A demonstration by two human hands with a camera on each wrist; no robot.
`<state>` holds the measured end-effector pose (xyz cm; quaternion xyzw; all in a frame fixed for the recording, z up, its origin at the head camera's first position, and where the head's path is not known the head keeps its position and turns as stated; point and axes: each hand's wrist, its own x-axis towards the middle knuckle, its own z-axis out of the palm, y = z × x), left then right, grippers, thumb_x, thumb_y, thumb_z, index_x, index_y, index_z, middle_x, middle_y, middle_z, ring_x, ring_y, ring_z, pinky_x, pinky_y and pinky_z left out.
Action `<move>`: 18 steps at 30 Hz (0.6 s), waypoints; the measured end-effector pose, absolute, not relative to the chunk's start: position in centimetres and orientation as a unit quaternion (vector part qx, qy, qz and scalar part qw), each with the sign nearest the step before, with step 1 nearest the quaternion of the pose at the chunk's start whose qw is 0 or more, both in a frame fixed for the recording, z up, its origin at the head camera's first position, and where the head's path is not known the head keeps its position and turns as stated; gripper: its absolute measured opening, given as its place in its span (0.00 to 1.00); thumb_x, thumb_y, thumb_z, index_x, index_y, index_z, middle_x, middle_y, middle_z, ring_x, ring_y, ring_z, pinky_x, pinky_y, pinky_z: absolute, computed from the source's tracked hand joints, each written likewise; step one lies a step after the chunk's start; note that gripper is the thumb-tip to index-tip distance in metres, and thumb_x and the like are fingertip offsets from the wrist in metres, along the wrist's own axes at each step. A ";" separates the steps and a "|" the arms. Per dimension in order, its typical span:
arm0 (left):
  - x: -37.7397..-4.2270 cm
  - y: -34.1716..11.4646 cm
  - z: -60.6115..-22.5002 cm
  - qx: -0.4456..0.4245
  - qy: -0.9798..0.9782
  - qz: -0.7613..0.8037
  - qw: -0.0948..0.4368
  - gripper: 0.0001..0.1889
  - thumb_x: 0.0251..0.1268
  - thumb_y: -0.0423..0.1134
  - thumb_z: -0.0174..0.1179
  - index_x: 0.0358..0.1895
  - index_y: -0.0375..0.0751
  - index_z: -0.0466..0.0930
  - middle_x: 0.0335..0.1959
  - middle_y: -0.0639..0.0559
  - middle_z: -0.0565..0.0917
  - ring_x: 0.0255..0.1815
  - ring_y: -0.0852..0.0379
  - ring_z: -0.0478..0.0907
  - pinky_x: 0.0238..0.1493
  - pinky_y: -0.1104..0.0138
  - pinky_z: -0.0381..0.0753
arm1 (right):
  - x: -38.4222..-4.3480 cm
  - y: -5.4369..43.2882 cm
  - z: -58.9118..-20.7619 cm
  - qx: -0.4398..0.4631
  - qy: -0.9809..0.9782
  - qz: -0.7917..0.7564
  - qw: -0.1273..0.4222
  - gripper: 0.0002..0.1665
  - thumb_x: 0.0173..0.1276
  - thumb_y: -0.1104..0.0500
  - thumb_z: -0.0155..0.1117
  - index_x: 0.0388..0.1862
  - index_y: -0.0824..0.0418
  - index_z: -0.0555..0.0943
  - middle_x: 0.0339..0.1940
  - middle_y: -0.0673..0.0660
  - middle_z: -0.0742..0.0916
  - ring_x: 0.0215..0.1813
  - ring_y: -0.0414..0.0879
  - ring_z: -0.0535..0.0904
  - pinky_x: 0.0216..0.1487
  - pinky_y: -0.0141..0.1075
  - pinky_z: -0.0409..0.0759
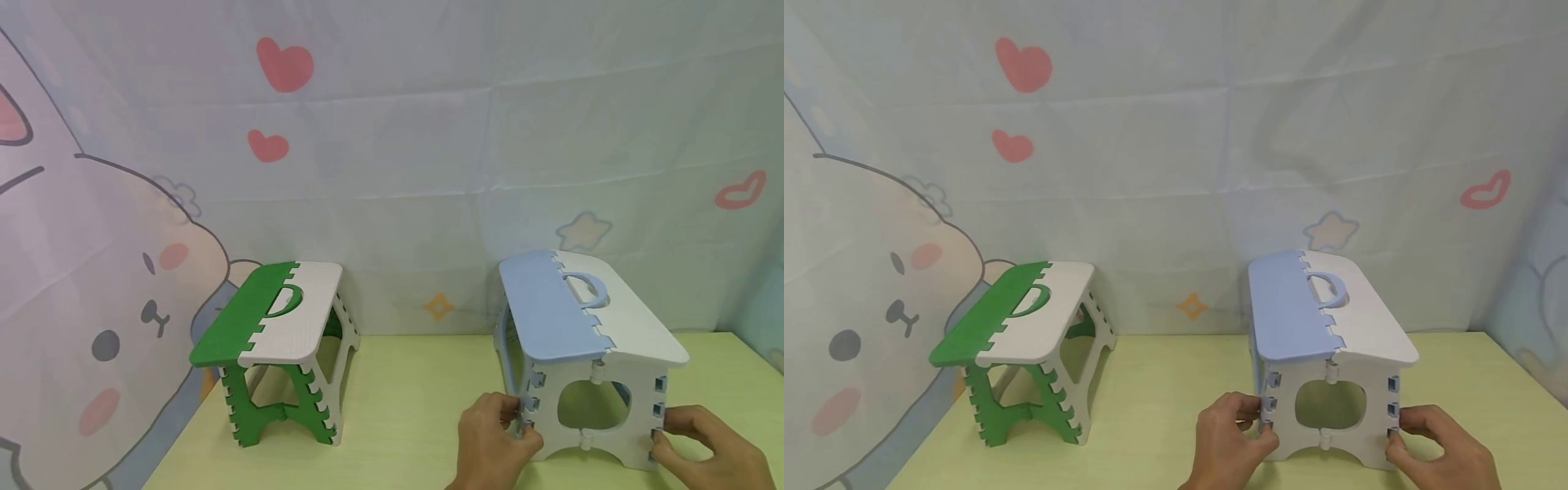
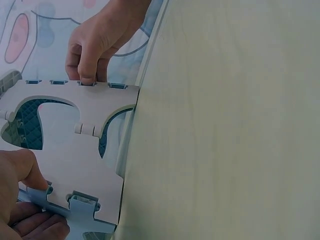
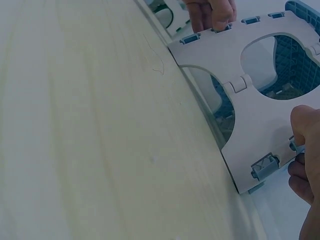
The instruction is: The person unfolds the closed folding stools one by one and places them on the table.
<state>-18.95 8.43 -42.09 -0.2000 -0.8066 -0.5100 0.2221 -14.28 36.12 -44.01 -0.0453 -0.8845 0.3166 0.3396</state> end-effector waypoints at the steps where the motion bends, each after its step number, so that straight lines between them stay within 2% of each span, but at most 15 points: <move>1: -18.9 8.5 -42.0 -0.197 -0.807 -0.512 0.217 0.13 0.45 0.28 0.72 0.37 0.43 0.87 0.32 0.62 0.82 0.32 0.71 0.79 0.34 0.81 0.79 | -14.3 36.2 -44.0 -0.048 -0.886 0.316 0.338 0.15 0.53 0.72 0.79 0.39 0.62 0.86 0.35 0.45 0.87 0.35 0.19 0.76 0.36 0.11 0.71; 7: -18.9 8.6 -41.8 -0.186 -0.811 -0.520 0.192 0.12 0.45 0.29 0.73 0.37 0.43 0.87 0.32 0.64 0.81 0.32 0.71 0.79 0.34 0.79 0.80 | -14.2 36.2 -43.8 -0.052 -0.888 0.319 0.327 0.15 0.55 0.71 0.79 0.39 0.63 0.85 0.35 0.38 0.84 0.34 0.20 0.77 0.36 0.11 0.71; 10: -18.8 8.5 -41.7 -0.180 -0.813 -0.523 0.185 0.12 0.46 0.29 0.73 0.37 0.43 0.87 0.32 0.64 0.81 0.32 0.70 0.78 0.34 0.78 0.80 | -14.2 36.3 -43.6 -0.050 -0.890 0.327 0.313 0.14 0.56 0.71 0.78 0.40 0.64 0.84 0.35 0.43 0.86 0.34 0.21 0.77 0.35 0.12 0.72; 14: -18.8 8.5 -41.5 -0.181 -0.813 -0.522 0.184 0.12 0.46 0.29 0.73 0.37 0.42 0.87 0.31 0.63 0.81 0.31 0.70 0.78 0.34 0.79 0.80 | -14.2 36.5 -43.2 -0.056 -0.898 0.330 0.285 0.14 0.58 0.70 0.78 0.41 0.66 0.84 0.38 0.57 0.89 0.34 0.20 0.76 0.33 0.14 0.72; 18: -18.8 8.2 -41.2 -0.186 -0.819 -0.515 0.173 0.11 0.47 0.29 0.73 0.38 0.42 0.88 0.31 0.63 0.81 0.31 0.70 0.78 0.34 0.79 0.80 | -14.3 37.0 -42.8 -0.049 -0.911 0.317 0.258 0.14 0.60 0.68 0.79 0.43 0.65 0.83 0.42 0.61 0.89 0.35 0.20 0.76 0.33 0.19 0.76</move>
